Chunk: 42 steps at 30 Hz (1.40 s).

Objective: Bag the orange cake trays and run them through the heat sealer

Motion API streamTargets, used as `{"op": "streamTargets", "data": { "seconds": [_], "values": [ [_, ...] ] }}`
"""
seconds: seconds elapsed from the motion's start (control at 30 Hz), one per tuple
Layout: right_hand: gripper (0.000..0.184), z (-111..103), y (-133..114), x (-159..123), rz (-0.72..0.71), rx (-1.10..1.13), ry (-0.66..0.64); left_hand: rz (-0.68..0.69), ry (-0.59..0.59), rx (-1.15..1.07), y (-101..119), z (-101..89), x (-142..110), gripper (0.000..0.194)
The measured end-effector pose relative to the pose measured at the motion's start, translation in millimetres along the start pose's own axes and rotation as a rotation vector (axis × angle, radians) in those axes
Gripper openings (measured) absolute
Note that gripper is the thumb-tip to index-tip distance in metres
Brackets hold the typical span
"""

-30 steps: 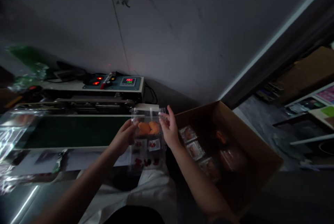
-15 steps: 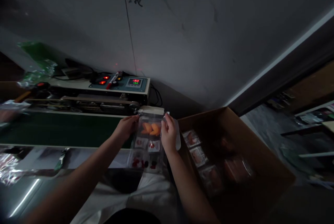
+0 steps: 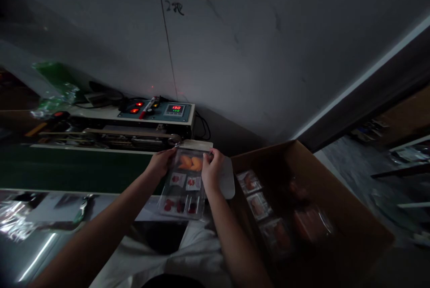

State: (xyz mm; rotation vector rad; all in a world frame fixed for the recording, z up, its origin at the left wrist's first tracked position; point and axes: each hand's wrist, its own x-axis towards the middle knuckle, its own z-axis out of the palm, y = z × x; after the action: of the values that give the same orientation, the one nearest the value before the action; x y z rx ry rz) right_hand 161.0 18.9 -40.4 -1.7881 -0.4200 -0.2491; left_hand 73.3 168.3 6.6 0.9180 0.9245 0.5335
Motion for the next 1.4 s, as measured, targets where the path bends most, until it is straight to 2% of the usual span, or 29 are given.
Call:
{"op": "streamTargets", "data": {
  "seconds": [0.13,0.27,0.47,0.63,0.7,0.73,0.83,0.9,0.97,1.03,1.07,1.13,1.23,1.33,1.4],
  "values": [
    [0.019,14,-7,-4,0.015,0.003,0.029,-0.020,0.015,-0.020,4,-12.2,5,0.014],
    [0.016,27,-16,-8,0.009,0.006,0.030,-0.015,0.037,-0.031,8,-24.5,9,0.016],
    [0.016,49,-26,-16,-0.019,0.008,0.023,0.006,0.082,-0.025,16,-45.5,16,0.020],
    [0.021,67,-43,-21,-0.011,0.009,0.013,0.068,0.122,-0.020,32,-64.8,11,0.020],
    [0.024,61,-49,-27,-0.013,0.029,0.000,0.162,0.182,0.008,40,-85.3,1,0.020],
    [0.025,55,-50,-32,-0.022,0.052,-0.012,0.234,0.223,0.025,42,-101.3,-7,0.022],
    [0.026,24,-50,-57,-0.054,0.130,-0.079,0.449,0.402,0.094,35,-172.8,-39,0.034],
    [0.024,2,-47,-78,-0.093,0.156,-0.104,0.517,0.567,0.127,14,-230.7,-70,0.041],
    [0.020,-14,-44,-98,-0.154,0.167,-0.115,0.520,0.757,0.145,-20,-283.1,-108,0.043],
    [0.018,-21,-42,-118,-0.223,0.193,-0.175,0.466,0.914,0.144,-64,-319.9,-150,0.044],
    [0.017,-21,-41,-127,-0.255,0.210,-0.237,0.423,0.974,0.138,-87,-331.1,-170,0.044],
    [0.015,-18,-38,-143,-0.317,0.237,-0.388,0.346,1.055,0.116,-130,-340.2,-204,0.045],
    [0.016,-9,-35,-162,-0.435,0.243,-0.622,0.294,1.122,0.062,-181,-332.2,-240,0.047],
    [0.018,1,-35,-177,-0.578,0.240,-0.782,0.281,1.108,-0.023,-210,-321.1,-260,0.050],
    [0.020,7,-39,-192,-0.613,0.244,-0.838,0.282,1.073,-0.043,-220,-323.4,-269,0.049]
  ]
}}
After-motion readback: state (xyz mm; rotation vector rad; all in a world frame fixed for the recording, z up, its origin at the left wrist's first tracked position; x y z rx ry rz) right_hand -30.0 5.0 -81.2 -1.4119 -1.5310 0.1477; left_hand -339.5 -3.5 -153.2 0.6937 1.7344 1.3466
